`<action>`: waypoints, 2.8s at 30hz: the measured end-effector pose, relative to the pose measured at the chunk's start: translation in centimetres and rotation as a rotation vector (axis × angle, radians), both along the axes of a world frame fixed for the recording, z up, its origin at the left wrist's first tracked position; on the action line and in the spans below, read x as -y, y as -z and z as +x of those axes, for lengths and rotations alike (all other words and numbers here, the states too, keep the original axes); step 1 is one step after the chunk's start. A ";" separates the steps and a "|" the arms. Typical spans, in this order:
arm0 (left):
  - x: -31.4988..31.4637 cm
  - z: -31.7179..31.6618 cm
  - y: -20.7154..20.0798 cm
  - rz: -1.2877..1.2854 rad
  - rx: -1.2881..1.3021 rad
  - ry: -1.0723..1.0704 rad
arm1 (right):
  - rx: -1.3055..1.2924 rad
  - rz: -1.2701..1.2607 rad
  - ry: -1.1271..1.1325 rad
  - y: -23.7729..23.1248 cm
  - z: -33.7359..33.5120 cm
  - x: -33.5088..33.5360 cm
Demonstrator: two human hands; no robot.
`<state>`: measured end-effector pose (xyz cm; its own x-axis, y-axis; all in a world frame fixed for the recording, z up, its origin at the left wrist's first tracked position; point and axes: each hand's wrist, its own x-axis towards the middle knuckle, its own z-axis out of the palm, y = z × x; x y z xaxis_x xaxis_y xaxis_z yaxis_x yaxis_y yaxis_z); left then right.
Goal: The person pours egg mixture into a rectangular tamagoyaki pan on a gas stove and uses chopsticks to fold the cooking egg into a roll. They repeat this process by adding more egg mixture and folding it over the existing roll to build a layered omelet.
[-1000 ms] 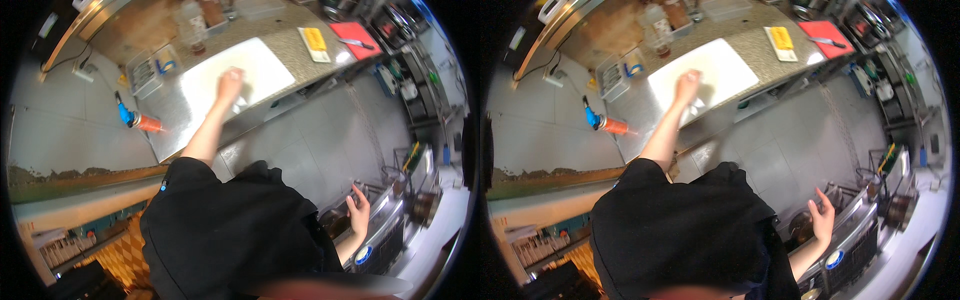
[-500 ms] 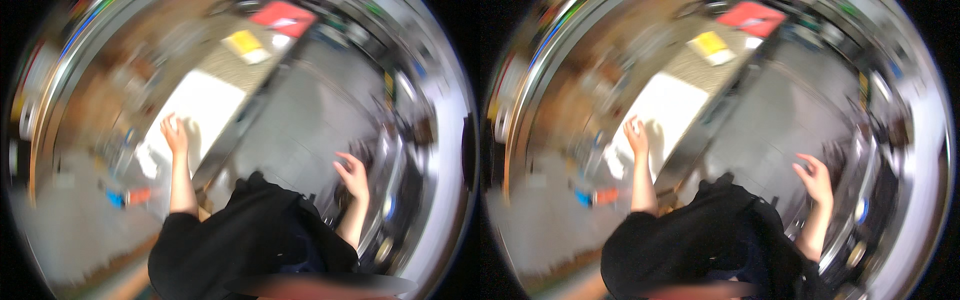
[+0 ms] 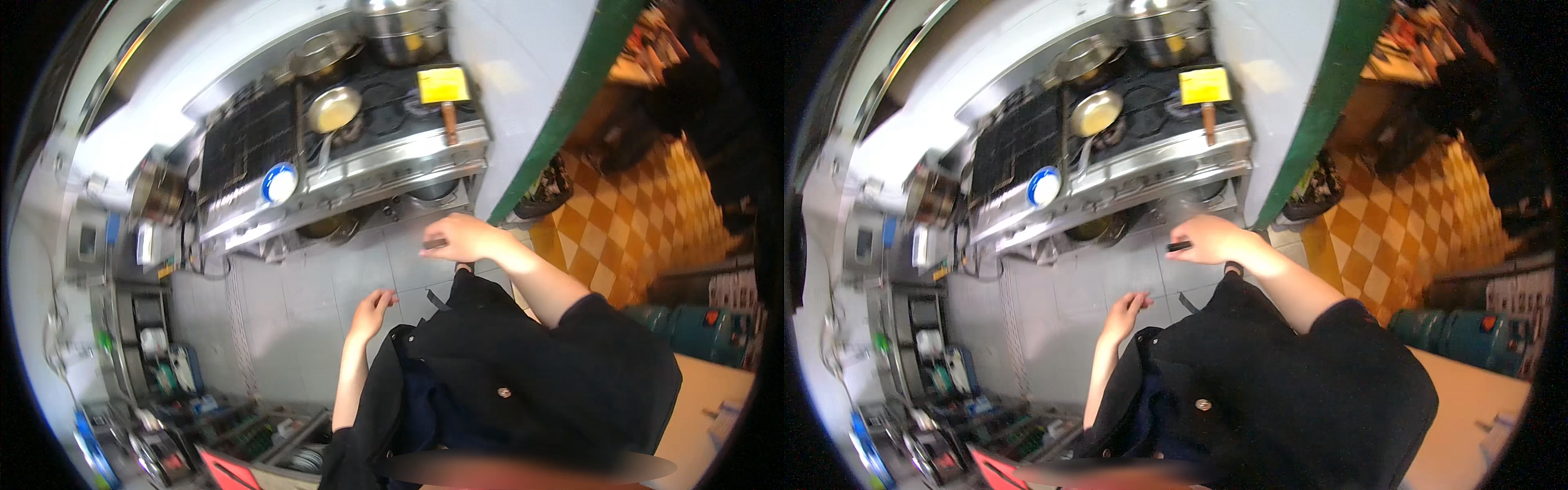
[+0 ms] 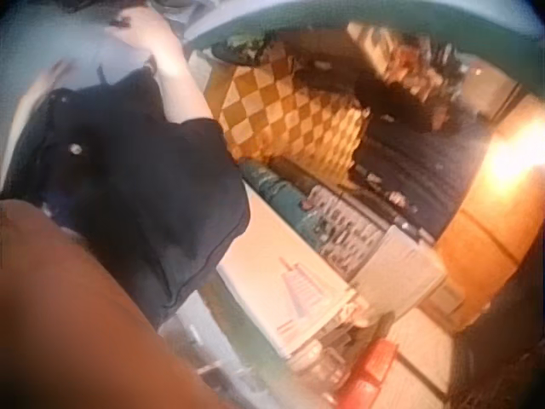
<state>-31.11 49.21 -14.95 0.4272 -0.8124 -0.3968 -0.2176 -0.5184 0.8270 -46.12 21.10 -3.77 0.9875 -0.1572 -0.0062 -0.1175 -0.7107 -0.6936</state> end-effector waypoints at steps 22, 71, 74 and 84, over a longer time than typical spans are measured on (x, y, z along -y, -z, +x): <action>47.2 6.4 -0.6 -0.219 -1.177 -0.407 | -0.378 0.162 1.175 11.7 -17.5 18.3; 47.7 6.6 6.8 -0.314 -0.827 -0.386 | -0.601 0.508 1.244 15.6 -22.3 18.0; 47.9 6.8 7.5 -0.317 -0.815 -0.369 | -0.599 0.497 1.232 16.0 -22.6 18.6; 47.2 6.0 2.8 -0.244 -0.882 -0.381 | -0.563 0.539 1.204 15.3 -22.5 19.1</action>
<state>-25.06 2.02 -17.74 0.3092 -0.7837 -0.5387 0.6732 -0.2197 0.7061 -68.61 2.03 -19.08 0.1040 -0.7340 -0.6712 -0.7926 0.3464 -0.5017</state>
